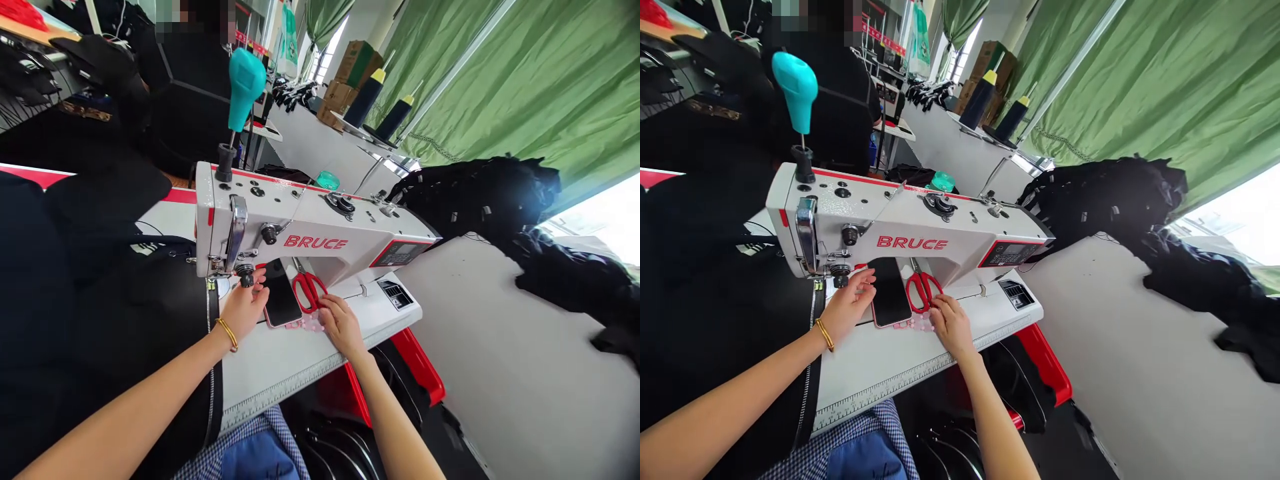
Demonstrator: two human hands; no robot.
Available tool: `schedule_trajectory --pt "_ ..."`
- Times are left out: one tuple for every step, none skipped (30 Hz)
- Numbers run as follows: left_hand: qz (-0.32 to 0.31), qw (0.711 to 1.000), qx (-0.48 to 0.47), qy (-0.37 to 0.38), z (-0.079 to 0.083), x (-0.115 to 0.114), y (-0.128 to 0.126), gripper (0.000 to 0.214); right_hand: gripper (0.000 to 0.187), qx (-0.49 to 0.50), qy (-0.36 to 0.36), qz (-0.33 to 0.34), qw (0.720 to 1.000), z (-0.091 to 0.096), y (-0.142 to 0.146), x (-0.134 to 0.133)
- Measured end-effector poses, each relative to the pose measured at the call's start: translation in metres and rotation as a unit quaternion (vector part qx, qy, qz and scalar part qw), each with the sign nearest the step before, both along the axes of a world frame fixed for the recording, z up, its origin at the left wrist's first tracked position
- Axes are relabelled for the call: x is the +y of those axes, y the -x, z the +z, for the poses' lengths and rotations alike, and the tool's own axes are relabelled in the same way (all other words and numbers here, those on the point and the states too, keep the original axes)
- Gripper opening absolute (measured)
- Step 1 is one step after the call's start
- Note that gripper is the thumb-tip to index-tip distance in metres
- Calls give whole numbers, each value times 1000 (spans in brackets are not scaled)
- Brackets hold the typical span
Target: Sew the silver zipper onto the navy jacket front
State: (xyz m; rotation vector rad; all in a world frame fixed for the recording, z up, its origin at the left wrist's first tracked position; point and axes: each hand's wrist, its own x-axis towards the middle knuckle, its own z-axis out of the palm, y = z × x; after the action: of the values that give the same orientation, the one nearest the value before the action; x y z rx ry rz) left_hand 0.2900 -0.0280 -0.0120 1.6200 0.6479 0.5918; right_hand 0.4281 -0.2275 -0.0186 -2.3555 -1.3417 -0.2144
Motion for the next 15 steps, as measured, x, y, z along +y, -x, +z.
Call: schedule_trajectory --pt "4 1000 4 -4 0 0 0 41 33 -1 -5 0 1000 1 -4 2" --pt "8 1000 6 -8 -1 1 0 40 33 -3 -10 -1 1000 3 -5 4" --pt "13 1000 7 -12 -2 2 -1 40 33 -5 -15 -3 1000 5 -5 6" --pt "19 1000 6 -16 -4 3 -1 38 34 -7 -20 -4 1000 7 -4 9" --pt "26 999 5 -19 -6 4 -2 37 34 -9 -24 -4 1000 10 -1 11" --pt "35 999 4 -22 -9 5 -3 35 35 -9 -26 2 1000 13 3 15" --pt "44 999 3 -24 -12 7 -3 33 35 -8 -23 16 1000 16 7 20" --pt "53 998 4 -26 -14 8 -4 31 34 -6 -17 39 999 20 11 25" --pt "61 998 5 -29 -16 9 -4 30 33 -4 -6 68 998 24 14 31" --pt "66 997 7 -32 -17 10 -5 29 32 -1 7 102 995 27 17 38" --pt "68 997 8 -35 -17 11 -5 28 32 2 22 135 991 30 18 44" --pt "65 997 9 -38 -16 11 -5 27 31 3 37 163 986 32 18 51" --pt "59 997 11 -41 -15 11 -4 27 31 3 50 182 982 33 17 56" --pt "51 998 13 -44 -14 10 -4 28 30 2 59 188 980 33 15 62" --pt "44 998 16 -46 -13 10 -3 29 30 -1 63 181 982 33 13 66"
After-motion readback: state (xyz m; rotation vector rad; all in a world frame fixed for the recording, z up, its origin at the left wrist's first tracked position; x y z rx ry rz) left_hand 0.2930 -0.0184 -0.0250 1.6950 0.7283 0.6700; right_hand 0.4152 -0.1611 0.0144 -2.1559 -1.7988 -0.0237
